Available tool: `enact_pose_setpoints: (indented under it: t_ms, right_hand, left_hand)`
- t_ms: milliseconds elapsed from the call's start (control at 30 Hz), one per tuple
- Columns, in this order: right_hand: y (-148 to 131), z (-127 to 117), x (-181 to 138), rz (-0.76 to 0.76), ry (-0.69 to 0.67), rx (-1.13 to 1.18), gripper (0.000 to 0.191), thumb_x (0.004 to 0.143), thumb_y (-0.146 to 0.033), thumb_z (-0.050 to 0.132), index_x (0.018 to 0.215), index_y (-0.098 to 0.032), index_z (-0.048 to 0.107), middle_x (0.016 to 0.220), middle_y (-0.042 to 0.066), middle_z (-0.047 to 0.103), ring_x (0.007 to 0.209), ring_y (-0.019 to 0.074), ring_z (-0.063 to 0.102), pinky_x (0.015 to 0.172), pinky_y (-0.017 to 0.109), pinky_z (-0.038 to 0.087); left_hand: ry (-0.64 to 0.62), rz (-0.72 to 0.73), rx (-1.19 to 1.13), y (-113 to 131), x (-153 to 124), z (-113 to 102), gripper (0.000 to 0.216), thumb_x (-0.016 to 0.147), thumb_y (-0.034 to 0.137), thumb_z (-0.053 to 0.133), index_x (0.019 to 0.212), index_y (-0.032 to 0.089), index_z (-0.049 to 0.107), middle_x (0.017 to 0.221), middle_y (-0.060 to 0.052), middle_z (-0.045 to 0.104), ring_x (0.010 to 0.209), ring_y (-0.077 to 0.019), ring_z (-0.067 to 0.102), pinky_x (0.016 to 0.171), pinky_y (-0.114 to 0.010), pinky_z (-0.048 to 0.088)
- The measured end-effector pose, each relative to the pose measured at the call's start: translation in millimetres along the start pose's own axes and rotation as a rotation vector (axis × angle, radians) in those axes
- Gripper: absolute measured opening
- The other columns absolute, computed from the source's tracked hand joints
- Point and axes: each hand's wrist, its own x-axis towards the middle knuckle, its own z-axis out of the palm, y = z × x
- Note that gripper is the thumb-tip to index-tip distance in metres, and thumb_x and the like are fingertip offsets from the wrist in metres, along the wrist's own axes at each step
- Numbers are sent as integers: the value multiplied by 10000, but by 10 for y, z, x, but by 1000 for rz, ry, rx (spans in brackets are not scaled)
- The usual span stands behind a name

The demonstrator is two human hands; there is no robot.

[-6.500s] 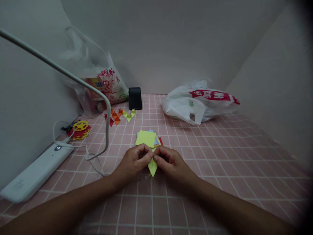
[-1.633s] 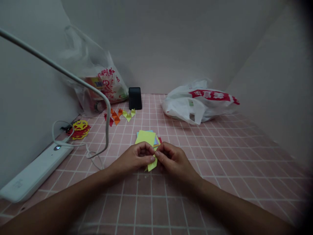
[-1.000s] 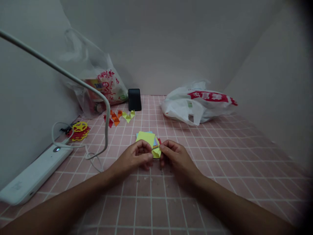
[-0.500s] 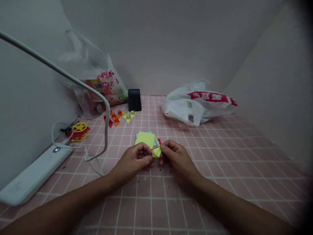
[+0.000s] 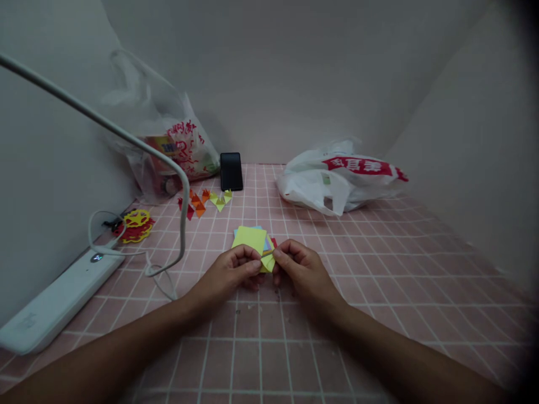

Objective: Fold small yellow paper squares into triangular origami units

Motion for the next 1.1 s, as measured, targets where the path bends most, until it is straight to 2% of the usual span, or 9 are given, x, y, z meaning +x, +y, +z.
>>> enact_pose_setpoints:
  t_ms: [200,333,433,567,767,967,1100]
  right_hand:
    - [-11,1,-11,-2,-57,-34,249,822,-390,636,729,-191,518,573,-40,572,472,94,511,488,225,376]
    - [-4,1,-18,-3,-65,-62,253,812,-392,651,725,-191,523,594,-36,568,490,95,509,489,225,377]
    - [24,-7,-9,-10,-68,-66,261,811,-397,659,725,-188,530,609,-36,558,500,94,502,494,227,379]
    - [43,-12,-7,12,-102,-30,267,812,-411,667,748,-183,542,625,-38,547,512,90,492,506,225,374]
    - [-6,9,-34,56,-198,-11,274,780,-411,695,761,-173,561,624,-26,556,530,99,497,540,239,362]
    - [35,-6,-22,104,-205,62,258,781,-377,692,733,-179,534,620,-19,575,502,94,488,513,234,348]
    - [45,-15,-17,115,-188,71,259,796,-379,680,735,-179,528,625,-14,581,497,91,488,505,230,347]
  left_hand:
    - [-52,-32,-38,13,4,5,290,795,419,684,855,150,594,792,-17,606,686,-116,554,617,-234,429]
    - [-31,-64,-33,-18,25,-14,300,702,352,767,852,153,599,722,8,608,591,-93,530,585,-227,399]
    - [-13,-73,-35,-28,24,-11,301,676,310,780,862,151,604,753,-6,636,618,-102,566,612,-236,423]
    - [13,-39,-18,-16,18,-2,291,676,286,771,866,150,598,721,4,625,610,-100,567,592,-223,423]
    - [46,87,44,-23,36,-44,276,720,312,750,878,160,583,706,24,593,592,-93,547,558,-207,434]
    - [15,51,51,0,12,-23,261,782,391,692,868,168,587,728,8,615,610,-108,571,582,-229,466]
    - [46,42,44,28,-3,0,267,781,403,691,846,161,601,722,5,613,626,-112,568,615,-239,460]
